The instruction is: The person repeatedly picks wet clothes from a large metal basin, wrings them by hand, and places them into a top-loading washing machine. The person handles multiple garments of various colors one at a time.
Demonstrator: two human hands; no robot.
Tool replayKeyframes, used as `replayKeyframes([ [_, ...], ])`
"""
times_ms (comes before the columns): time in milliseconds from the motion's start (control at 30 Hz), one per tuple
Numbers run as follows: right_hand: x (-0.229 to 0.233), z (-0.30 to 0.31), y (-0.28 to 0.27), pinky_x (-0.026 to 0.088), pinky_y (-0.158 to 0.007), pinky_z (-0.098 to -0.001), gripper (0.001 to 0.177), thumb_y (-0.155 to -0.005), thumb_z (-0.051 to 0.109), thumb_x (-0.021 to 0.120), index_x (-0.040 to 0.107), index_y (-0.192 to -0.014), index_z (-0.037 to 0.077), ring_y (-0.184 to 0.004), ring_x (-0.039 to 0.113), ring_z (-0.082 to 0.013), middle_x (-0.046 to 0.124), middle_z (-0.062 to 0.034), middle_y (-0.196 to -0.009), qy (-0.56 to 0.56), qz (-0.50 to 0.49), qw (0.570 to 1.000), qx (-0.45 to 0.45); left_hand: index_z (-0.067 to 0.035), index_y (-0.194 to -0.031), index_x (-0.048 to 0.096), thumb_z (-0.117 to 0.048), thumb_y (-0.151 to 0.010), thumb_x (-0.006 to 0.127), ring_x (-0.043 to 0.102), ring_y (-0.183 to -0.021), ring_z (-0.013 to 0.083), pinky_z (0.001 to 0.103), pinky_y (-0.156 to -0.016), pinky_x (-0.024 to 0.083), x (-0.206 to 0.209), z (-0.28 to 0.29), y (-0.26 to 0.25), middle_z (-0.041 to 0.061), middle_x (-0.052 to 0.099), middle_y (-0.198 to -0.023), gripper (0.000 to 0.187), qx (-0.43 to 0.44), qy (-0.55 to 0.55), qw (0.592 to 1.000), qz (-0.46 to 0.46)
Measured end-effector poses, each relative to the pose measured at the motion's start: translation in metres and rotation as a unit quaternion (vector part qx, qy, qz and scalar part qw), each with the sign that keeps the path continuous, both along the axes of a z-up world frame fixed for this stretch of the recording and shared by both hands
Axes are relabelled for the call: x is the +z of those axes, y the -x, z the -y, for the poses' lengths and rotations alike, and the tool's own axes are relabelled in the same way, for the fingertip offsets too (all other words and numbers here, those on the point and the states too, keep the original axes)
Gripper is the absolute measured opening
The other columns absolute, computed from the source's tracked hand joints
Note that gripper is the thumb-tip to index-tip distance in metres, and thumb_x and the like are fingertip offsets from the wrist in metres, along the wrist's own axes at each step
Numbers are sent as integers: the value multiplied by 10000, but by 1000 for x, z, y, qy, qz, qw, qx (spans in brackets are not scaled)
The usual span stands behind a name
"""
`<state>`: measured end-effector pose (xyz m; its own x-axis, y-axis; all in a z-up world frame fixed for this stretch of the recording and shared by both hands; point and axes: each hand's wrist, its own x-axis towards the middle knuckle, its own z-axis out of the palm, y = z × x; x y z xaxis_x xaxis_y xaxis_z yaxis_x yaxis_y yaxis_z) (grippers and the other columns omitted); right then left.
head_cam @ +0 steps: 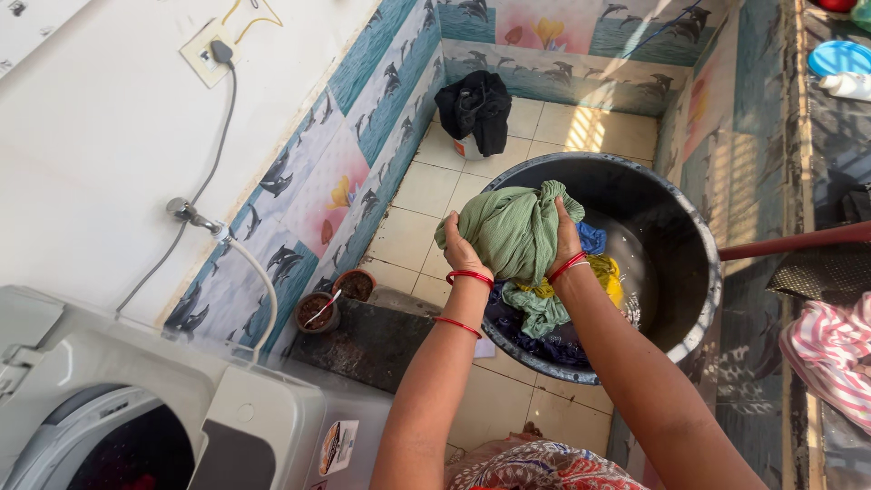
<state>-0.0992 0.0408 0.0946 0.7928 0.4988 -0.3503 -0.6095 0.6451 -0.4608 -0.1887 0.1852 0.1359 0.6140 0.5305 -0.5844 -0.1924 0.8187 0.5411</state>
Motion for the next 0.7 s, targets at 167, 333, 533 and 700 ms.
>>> replayKeyframes([
  [167, 16, -64, 34, 578, -951, -461, 562, -995, 546, 539, 667, -1282, 79, -1065, 704, -297, 722, -117, -1228, 36, 2, 999, 5, -83, -1416, 559, -517, -829, 690, 554, -1279, 291, 474, -1072, 440, 27, -53, 48, 119, 566, -1440, 742, 29, -9, 1000, -1],
  [333, 40, -134, 69, 571, -985, -453, 561, -1019, 534, 539, 661, -1311, 71, -1095, 701, -293, 716, -124, -1261, -12, 51, 997, 60, -80, -1352, 631, -496, -789, 725, 585, -1216, 257, 428, -1047, 447, 50, -110, 103, 93, 625, -1359, 706, 93, -55, 993, 49],
  [533, 86, -218, 129, 574, -984, -464, 649, -989, 596, 452, 632, -1343, 83, -1153, 685, -312, 706, -123, -1299, -17, 60, 985, 159, -56, -1241, 691, -433, -776, 787, 621, -1101, 191, 355, -995, 476, 94, -173, 180, 48, 675, -1215, 606, 198, -137, 963, 119],
  [700, 130, -285, 207, 579, -1015, -467, 616, -1013, 548, 467, 601, -1381, 73, -1194, 676, -317, 685, -140, -1336, -67, 106, 971, 202, -60, -1202, 683, -444, -817, 747, 639, -1074, 221, 382, -954, 505, 138, -212, 275, 73, 684, -1196, 548, 234, -124, 957, 115],
])
